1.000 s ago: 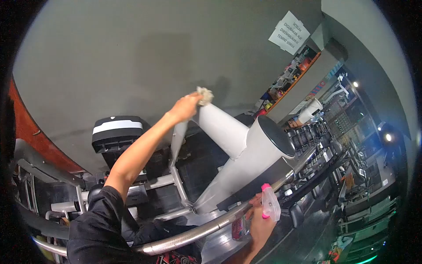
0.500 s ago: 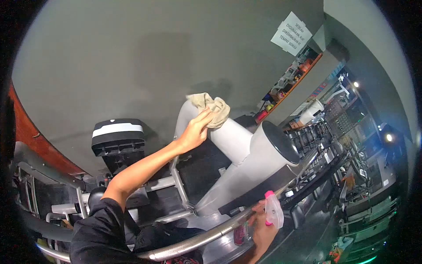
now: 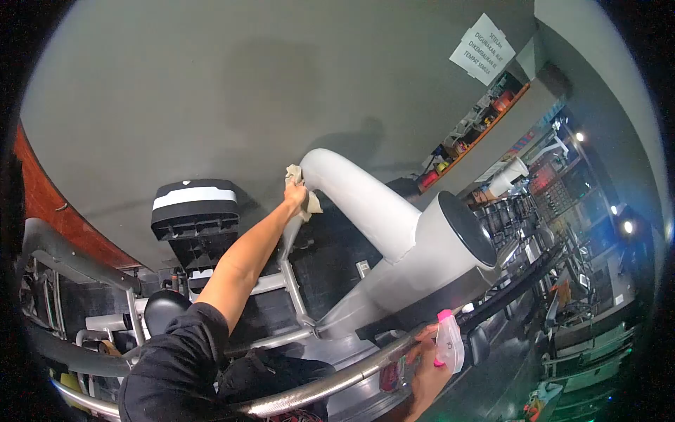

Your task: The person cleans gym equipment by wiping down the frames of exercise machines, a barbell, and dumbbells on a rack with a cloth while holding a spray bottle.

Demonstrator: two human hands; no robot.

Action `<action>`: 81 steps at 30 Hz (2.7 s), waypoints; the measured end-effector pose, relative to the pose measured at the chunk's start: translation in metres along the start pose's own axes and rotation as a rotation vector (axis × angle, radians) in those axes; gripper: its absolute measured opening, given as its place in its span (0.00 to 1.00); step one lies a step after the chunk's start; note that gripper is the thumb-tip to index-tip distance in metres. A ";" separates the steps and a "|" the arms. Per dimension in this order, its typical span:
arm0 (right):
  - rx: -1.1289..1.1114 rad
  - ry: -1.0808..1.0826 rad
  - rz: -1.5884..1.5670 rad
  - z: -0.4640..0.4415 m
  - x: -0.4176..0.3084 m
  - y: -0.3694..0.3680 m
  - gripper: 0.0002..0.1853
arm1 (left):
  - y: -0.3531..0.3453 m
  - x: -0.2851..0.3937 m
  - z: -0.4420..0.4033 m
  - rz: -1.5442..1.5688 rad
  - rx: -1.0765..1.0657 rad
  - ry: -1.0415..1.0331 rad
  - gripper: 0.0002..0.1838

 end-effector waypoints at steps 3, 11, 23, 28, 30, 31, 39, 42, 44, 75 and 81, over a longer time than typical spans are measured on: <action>0.027 0.030 -0.088 0.001 0.002 0.002 0.10 | 0.007 0.010 0.034 0.055 -0.005 0.178 0.27; 0.038 0.051 -0.125 0.001 -0.003 -0.001 0.16 | 0.009 0.057 0.109 0.554 0.126 0.082 0.24; 0.051 -0.027 -0.180 0.001 0.000 0.000 0.11 | 0.069 0.118 0.310 0.489 -0.547 -0.054 0.26; 0.063 -0.030 -0.279 0.003 0.007 0.003 0.10 | 0.102 0.140 0.328 0.661 -0.600 -0.180 0.21; 0.080 0.004 -0.267 0.006 0.009 0.006 0.09 | 0.116 0.169 0.321 0.706 -0.477 -0.251 0.21; 0.059 0.042 -0.296 0.007 0.008 0.006 0.10 | 0.124 0.193 0.314 0.717 -0.406 -0.298 0.20; 0.186 0.092 -0.359 0.010 0.008 0.022 0.11 | 0.070 0.295 0.303 0.149 -0.402 -1.203 0.17; 0.204 0.108 -0.320 0.011 0.006 0.021 0.11 | 0.065 0.290 0.305 0.205 -0.499 -1.317 0.16; 0.220 0.086 -0.308 0.013 0.011 0.024 0.11 | 0.083 0.288 0.309 0.245 -0.374 -1.496 0.17; 0.265 0.128 -0.317 0.030 0.013 0.050 0.11 | 0.110 0.373 0.365 -0.136 -0.372 -1.442 0.22; 0.241 0.122 -0.405 0.032 0.013 0.046 0.11 | 0.114 0.358 0.465 0.024 -0.332 -2.001 0.19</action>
Point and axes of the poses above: each hand's wrist, its own z-axis away from the middle knuckle, its own y-axis out of the back of the hand, x = y × z, the point moved 9 cm from there along -z, towards the middle knuckle, and after that the axes turned 13 degrees about x, right-handed, at the moved point
